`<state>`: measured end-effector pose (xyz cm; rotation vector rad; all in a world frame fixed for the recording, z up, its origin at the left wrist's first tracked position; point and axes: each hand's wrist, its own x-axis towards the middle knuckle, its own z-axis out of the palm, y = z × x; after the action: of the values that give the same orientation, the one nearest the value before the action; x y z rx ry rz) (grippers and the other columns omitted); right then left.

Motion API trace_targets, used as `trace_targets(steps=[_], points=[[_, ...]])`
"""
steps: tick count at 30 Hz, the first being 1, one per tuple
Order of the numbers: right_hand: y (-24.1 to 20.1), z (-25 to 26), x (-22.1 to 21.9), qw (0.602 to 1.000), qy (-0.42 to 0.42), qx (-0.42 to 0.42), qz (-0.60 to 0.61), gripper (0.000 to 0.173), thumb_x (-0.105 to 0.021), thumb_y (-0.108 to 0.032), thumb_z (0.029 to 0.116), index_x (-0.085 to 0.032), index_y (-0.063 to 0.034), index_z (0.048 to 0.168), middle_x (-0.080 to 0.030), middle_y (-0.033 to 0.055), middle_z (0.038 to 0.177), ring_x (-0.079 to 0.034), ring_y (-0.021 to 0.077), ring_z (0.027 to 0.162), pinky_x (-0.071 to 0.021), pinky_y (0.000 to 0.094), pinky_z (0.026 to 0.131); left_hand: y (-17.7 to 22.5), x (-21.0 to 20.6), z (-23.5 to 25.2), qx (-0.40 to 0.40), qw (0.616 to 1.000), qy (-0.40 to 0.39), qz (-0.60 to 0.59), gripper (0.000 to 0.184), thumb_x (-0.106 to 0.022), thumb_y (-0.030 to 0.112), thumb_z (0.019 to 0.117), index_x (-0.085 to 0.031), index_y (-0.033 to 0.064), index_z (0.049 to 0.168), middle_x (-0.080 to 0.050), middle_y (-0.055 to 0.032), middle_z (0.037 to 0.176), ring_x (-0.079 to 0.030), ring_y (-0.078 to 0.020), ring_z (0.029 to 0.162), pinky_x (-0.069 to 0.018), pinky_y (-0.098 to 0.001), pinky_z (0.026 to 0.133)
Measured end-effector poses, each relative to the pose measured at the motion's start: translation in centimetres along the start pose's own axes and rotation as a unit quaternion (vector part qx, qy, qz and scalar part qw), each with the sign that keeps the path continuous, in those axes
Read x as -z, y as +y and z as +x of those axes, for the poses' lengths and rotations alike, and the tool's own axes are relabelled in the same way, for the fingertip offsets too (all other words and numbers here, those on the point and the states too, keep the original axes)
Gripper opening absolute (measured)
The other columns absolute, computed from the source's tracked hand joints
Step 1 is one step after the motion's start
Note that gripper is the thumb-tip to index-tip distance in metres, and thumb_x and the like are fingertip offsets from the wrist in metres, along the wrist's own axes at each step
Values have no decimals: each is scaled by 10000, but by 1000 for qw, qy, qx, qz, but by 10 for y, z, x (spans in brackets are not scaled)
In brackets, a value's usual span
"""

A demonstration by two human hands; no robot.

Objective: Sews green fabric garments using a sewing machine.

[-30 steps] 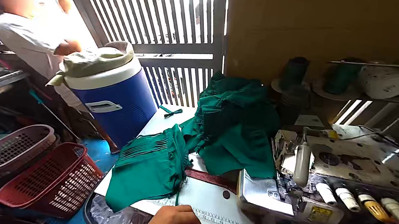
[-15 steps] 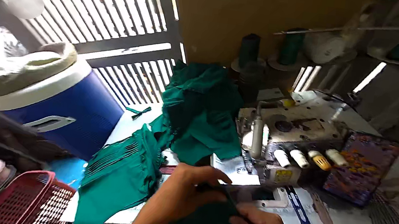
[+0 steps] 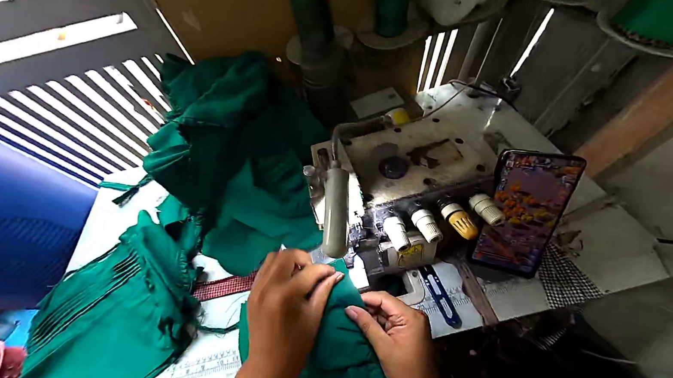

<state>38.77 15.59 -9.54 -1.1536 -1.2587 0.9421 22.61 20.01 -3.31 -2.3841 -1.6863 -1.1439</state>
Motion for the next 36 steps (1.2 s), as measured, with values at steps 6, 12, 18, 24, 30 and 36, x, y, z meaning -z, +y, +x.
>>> trace_targets(steps=[6,12,18,24,30,36], points=[[-9,-6,20,977,-153,98,-109,475,-412,-141,1063,-461,-7,1517,-627,111,1404,-653,102,1195,-558,267,984,34,-9,-51,1,996,-32,81,370,-568,370,1017,-767,121,1207,-710,-93,1230,-629,-242,1183,-485,-401,1028],[-13,5,16,984,-107,108,-94,432,-457,-63,1037,-538,54,1444,-641,140,1401,-642,101,1243,-521,223,1051,28,-20,-38,28,998,-13,60,346,-562,288,1009,-772,91,1199,-708,-100,1263,-620,-231,1200,-462,-364,1055],[-12,0,11,984,-68,113,-121,386,-456,-86,1046,-611,48,1374,-723,132,1218,-695,81,1055,-552,192,939,24,-23,-30,24,998,-18,52,350,-545,288,1018,-772,97,1203,-705,-100,1268,-614,-249,1197,-451,-385,1055],[-12,0,8,982,-54,115,-137,387,-475,-75,1026,-625,50,1360,-733,125,1144,-685,67,942,-552,170,869,25,-25,-32,23,997,-18,67,365,-523,290,1024,-764,102,1222,-698,-102,1278,-607,-254,1194,-442,-393,1052],[-8,3,8,982,-54,119,-133,374,-492,-73,1038,-621,46,1368,-708,129,1285,-692,89,1123,-549,206,987,18,-20,-22,20,996,-59,65,389,-496,306,1030,-759,106,1236,-681,-101,1318,-608,-283,1212,-464,-435,1039],[-3,-16,13,997,-47,47,-33,474,-608,-86,1006,-524,54,1451,-719,96,1222,-695,31,925,-595,182,818,34,-8,-38,-2,998,-48,38,329,-634,323,984,-764,101,1190,-721,-83,1257,-635,-281,1243,-483,-464,1093]])
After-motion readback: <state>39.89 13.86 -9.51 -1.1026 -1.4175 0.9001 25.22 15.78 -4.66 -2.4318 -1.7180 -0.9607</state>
